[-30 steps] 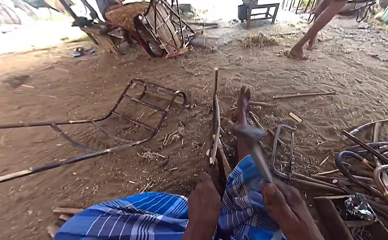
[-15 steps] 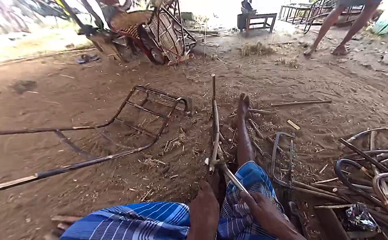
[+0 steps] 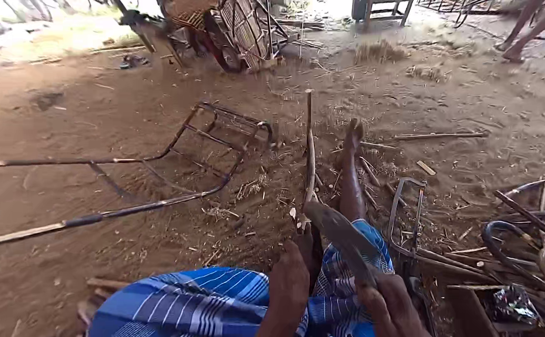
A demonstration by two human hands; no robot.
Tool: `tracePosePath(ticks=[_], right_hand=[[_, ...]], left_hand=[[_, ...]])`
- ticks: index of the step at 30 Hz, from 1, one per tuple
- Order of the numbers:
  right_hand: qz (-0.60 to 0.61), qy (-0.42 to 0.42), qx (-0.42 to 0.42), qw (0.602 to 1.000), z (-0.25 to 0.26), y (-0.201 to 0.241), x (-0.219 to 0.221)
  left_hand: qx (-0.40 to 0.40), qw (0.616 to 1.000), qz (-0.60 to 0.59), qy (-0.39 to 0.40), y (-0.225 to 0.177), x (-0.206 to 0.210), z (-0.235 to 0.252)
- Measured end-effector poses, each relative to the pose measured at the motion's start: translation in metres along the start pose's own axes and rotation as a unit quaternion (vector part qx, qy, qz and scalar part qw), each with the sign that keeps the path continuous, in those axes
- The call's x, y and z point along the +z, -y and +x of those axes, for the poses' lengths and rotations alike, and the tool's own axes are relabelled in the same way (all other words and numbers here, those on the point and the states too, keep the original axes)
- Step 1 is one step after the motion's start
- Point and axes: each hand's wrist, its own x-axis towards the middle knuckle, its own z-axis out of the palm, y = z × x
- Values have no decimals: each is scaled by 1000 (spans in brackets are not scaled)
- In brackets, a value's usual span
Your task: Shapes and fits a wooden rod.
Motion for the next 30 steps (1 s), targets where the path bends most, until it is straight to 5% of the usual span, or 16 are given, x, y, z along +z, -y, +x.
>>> tracePosePath(ticks=[2, 4, 5, 10, 15, 22, 25, 28, 30], right_hand=[[-57, 35, 35, 997, 0, -31, 9], [-68, 135, 264, 953, 5, -61, 5], [-57, 125, 313, 940, 8, -69, 3], [50, -15, 270, 961, 51, -31, 6], [65, -70, 323, 942, 124, -50, 60], [202, -11, 333, 921, 139, -68, 72], [156, 29, 306, 939, 139, -68, 67], [152, 37, 288, 945, 131, -76, 60], [197, 44, 273, 941, 124, -85, 62]], left_hand=[[1, 1000, 6, 8, -2, 1, 0], [-32, 999, 23, 27, -4, 1, -1], [-42, 999, 20, 21, -2, 2, 0], [-39, 999, 14, 35, 2, -4, 9], [-29, 999, 15, 27, -4, -13, 8], [-19, 999, 40, 13, 11, -12, 15], [5, 991, -48, -126, 30, -20, -3], [55, 933, -171, -312, 46, -37, -5], [61, 924, -240, -291, 44, -42, 16]])
